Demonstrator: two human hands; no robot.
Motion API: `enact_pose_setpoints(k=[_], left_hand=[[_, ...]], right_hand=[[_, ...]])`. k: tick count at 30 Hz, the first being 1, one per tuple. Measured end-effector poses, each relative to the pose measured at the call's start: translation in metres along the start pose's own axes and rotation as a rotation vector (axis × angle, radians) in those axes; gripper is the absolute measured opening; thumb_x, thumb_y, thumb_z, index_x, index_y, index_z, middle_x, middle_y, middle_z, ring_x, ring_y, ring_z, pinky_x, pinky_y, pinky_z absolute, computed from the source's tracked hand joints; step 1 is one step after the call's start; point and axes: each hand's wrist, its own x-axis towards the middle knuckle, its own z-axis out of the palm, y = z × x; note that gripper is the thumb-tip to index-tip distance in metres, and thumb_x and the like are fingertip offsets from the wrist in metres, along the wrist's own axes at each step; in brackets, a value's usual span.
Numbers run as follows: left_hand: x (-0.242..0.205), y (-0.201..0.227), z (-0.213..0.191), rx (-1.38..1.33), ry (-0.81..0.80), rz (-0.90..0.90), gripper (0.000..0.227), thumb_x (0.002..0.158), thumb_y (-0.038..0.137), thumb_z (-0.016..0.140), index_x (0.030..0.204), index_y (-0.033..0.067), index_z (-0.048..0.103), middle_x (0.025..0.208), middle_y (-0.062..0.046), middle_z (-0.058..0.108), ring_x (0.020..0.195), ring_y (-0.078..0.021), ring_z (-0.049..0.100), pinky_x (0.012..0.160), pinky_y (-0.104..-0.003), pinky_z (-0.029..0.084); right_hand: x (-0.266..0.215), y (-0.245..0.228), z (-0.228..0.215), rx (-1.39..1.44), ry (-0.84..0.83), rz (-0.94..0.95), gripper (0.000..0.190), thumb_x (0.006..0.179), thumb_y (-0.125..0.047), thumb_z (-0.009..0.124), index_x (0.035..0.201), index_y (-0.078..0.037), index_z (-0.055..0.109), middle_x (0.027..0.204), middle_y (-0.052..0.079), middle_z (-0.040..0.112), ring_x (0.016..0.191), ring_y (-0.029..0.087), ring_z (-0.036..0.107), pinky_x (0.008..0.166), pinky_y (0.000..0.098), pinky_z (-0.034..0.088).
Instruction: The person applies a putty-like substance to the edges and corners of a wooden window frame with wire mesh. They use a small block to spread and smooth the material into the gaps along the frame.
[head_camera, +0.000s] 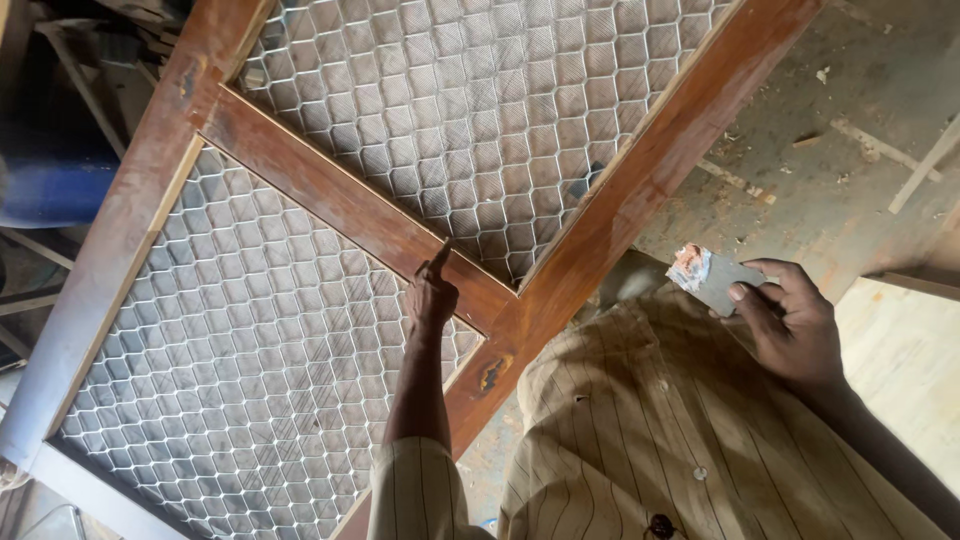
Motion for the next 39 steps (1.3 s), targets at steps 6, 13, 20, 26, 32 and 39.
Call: enact_pose_setpoints(k=[6, 13, 20, 26, 32, 39], left_hand=[[-0.013, -0.002, 0.022, -0.021, 0.1, -0.071, 0.089, 0.075, -0.006, 0.051, 0.152, 0.037, 0.052, 0.099, -0.01, 0.072, 0.071, -0.0262, 0.065, 0.058, -0.041, 0.046], [-0.013, 0.008, 0.037, 0.07, -0.022, -0.172, 0.084, 0.087, -0.004, 0.052, 0.16, 0.0371, 0.04, 0.102, -0.008, 0.071, 0.076, -0.0224, 0.068, 0.064, -0.039, 0.053], [0.001, 0.012, 0.025, 0.603, -0.142, -0.084, 0.077, 0.1, 0.015, 0.055, 0.167, 0.0323, 0.02, 0.098, -0.011, 0.065, 0.088, -0.0237, 0.065, 0.097, -0.054, 0.045], [0.031, -0.011, 0.0, 0.727, 0.058, 0.036, 0.062, 0.103, 0.017, 0.05, 0.161, 0.0306, 0.035, 0.1, -0.009, 0.064, 0.09, -0.0251, 0.064, 0.099, -0.055, 0.042], [0.011, -0.017, 0.016, 0.625, 0.073, 0.208, 0.068, 0.098, 0.01, 0.053, 0.157, 0.0412, 0.04, 0.103, -0.01, 0.065, 0.092, -0.0273, 0.065, 0.093, -0.054, 0.045], [0.023, -0.028, 0.019, 0.794, 0.089, 0.185, 0.073, 0.097, 0.01, 0.054, 0.162, 0.0377, 0.036, 0.1, -0.01, 0.064, 0.092, -0.0268, 0.063, 0.095, -0.052, 0.044]], right_hand=[[0.005, 0.002, 0.006, 0.11, -0.024, -0.009, 0.034, 0.104, -0.009, 0.059, 0.133, 0.006, 0.048, 0.107, 0.022, 0.072, 0.092, 0.021, 0.073, 0.077, 0.0298, 0.06], [0.01, -0.007, 0.011, 0.059, -0.063, 0.001, 0.032, 0.104, -0.007, 0.058, 0.132, 0.007, 0.049, 0.11, 0.024, 0.072, 0.095, 0.021, 0.073, 0.076, 0.0315, 0.062], [0.011, -0.004, 0.005, 0.075, -0.07, -0.047, 0.033, 0.104, -0.008, 0.058, 0.132, 0.007, 0.049, 0.11, 0.023, 0.072, 0.094, 0.02, 0.072, 0.078, 0.0313, 0.062], [0.0, -0.001, -0.011, -0.021, -0.039, -0.034, 0.033, 0.103, -0.008, 0.06, 0.131, 0.006, 0.05, 0.107, 0.022, 0.073, 0.089, 0.019, 0.071, 0.075, 0.0307, 0.061], [-0.002, 0.003, -0.021, 0.0, -0.017, -0.029, 0.034, 0.103, -0.011, 0.06, 0.132, 0.005, 0.05, 0.106, 0.02, 0.073, 0.09, 0.018, 0.072, 0.074, 0.0297, 0.061], [0.005, -0.004, -0.021, -0.082, -0.062, -0.061, 0.035, 0.103, -0.01, 0.061, 0.132, 0.006, 0.051, 0.106, 0.021, 0.073, 0.088, 0.018, 0.071, 0.073, 0.0304, 0.06]])
